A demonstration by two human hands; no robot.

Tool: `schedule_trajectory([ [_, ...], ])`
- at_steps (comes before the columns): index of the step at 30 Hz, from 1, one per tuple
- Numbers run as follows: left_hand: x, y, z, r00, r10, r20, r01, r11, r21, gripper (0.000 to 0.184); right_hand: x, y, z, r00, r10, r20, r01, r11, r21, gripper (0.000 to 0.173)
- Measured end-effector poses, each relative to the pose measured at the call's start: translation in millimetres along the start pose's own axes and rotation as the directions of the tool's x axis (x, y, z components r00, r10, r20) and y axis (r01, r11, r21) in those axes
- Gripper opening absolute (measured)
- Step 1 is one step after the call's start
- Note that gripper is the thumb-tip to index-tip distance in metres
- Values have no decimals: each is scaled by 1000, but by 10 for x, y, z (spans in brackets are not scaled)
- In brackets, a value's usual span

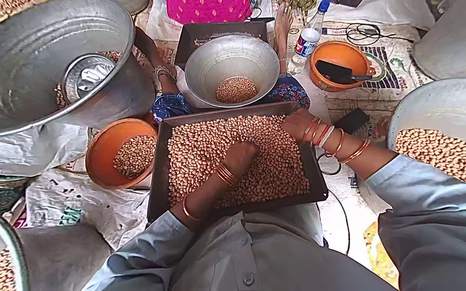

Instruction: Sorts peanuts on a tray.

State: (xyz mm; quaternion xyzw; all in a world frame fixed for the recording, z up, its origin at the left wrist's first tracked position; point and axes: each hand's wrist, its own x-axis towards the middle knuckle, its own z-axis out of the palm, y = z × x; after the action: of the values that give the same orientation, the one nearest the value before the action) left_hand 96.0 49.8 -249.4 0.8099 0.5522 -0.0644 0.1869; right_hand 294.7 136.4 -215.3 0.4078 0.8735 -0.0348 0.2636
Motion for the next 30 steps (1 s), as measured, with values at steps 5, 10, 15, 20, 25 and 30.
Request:
schedule_trajectory([
  [5,-4,52,58,1000,-8,15,7,999,51,19,-64,247,-167,984,75,-160,-68,997,46,13],
  [10,188,-275,97,999,-38,-14,21,770,-638,14,-137,152,-189,932,-149,-330,191,977,97,16],
  [15,161,-178,73,956,96,278,282,-32,-959,41,-106,-285,-146,750,-420,-512,557,818,144,9],
  [20,122,-201,-23,957,71,282,279,43,-959,38,18,-247,-105,739,-236,-631,420,894,158,10],
  [25,-81,-885,-355,948,-315,-40,200,691,-695,38,220,-136,39,872,-101,-479,240,941,239,18],
  [30,-776,-1751,-708,686,-607,-400,582,789,-198,42,411,-251,277,835,-131,-535,256,953,166,26],
])
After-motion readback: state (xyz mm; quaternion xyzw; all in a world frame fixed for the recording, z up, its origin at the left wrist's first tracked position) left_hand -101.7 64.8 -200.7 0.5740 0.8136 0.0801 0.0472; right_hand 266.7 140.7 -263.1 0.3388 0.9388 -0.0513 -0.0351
